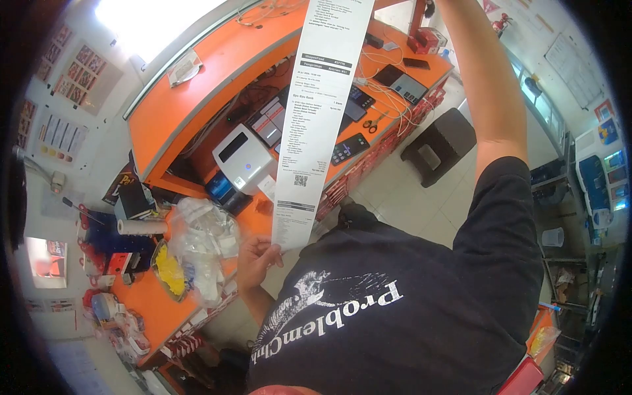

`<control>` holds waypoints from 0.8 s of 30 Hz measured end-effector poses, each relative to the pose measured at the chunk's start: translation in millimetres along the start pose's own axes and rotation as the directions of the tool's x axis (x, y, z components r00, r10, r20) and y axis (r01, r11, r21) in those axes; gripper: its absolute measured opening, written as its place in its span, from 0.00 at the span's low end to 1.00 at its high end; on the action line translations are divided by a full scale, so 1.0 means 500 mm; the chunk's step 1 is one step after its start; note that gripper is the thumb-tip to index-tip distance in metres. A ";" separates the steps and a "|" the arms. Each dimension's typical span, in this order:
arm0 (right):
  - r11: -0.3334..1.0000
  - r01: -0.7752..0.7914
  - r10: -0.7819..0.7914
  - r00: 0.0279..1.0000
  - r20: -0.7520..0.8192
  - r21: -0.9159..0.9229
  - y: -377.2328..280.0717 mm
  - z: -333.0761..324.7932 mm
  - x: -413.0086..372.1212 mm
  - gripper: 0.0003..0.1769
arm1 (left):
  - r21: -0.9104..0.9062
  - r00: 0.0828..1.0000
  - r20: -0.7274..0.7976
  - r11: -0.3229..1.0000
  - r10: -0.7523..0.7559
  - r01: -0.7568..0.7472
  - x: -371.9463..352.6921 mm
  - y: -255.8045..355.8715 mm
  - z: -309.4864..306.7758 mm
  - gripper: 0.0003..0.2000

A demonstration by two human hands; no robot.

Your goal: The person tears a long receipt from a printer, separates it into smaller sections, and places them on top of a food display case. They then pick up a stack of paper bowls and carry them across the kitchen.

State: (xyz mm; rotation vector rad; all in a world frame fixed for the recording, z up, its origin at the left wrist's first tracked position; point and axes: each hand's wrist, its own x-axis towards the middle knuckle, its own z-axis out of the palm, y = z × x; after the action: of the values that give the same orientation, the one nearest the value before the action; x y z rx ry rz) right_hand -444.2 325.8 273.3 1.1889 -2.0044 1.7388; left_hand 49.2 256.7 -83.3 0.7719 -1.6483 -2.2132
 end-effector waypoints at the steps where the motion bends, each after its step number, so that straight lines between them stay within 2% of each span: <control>1: 1.000 -0.001 0.001 1.000 0.000 0.000 -0.004 0.001 -0.002 0.27 | 0.027 1.000 -0.014 1.000 -0.002 0.003 0.003 -0.005 -0.003 0.07; 3: 0.997 -0.012 0.009 0.999 0.045 0.075 -0.009 0.005 -0.003 0.25 | 0.053 1.000 -0.028 0.999 -0.006 0.007 0.004 -0.006 -0.007 0.07; 10: 0.997 0.067 -0.069 0.996 0.064 0.042 0.021 0.014 0.029 0.24 | 0.055 1.000 -0.016 0.998 -0.002 0.003 0.011 0.002 -0.009 0.07; 12: 0.997 0.057 -0.057 0.998 -0.013 -0.044 0.009 0.027 0.022 0.24 | 0.033 1.000 -0.030 0.999 -0.003 0.004 0.009 0.003 -0.011 0.06; 15: 0.995 0.093 -0.093 0.996 0.003 -0.033 0.007 0.034 0.017 0.25 | 0.037 1.000 -0.018 0.999 0.004 -0.003 0.007 0.002 -0.018 0.06; 18: 0.999 0.035 -0.035 0.999 0.005 0.008 0.009 0.038 0.025 0.26 | 0.024 1.000 -0.018 1.000 0.011 -0.010 0.004 0.008 -0.019 0.06; 22: 0.996 0.087 -0.087 0.996 0.006 -0.031 0.027 0.041 0.040 0.27 | 0.038 1.000 -0.010 0.999 -0.025 0.025 0.000 0.007 -0.033 0.07; 24: 0.998 0.059 -0.059 0.998 -0.012 0.018 0.015 0.052 0.032 0.27 | 0.054 0.999 -0.015 0.998 -0.041 0.042 0.004 -0.003 -0.047 0.08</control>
State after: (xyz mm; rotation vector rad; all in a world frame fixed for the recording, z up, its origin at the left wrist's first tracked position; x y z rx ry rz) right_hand -451.1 295.5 271.2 1.2283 -1.9307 1.7352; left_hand 60.7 237.4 -90.0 0.8411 -1.7075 -2.1938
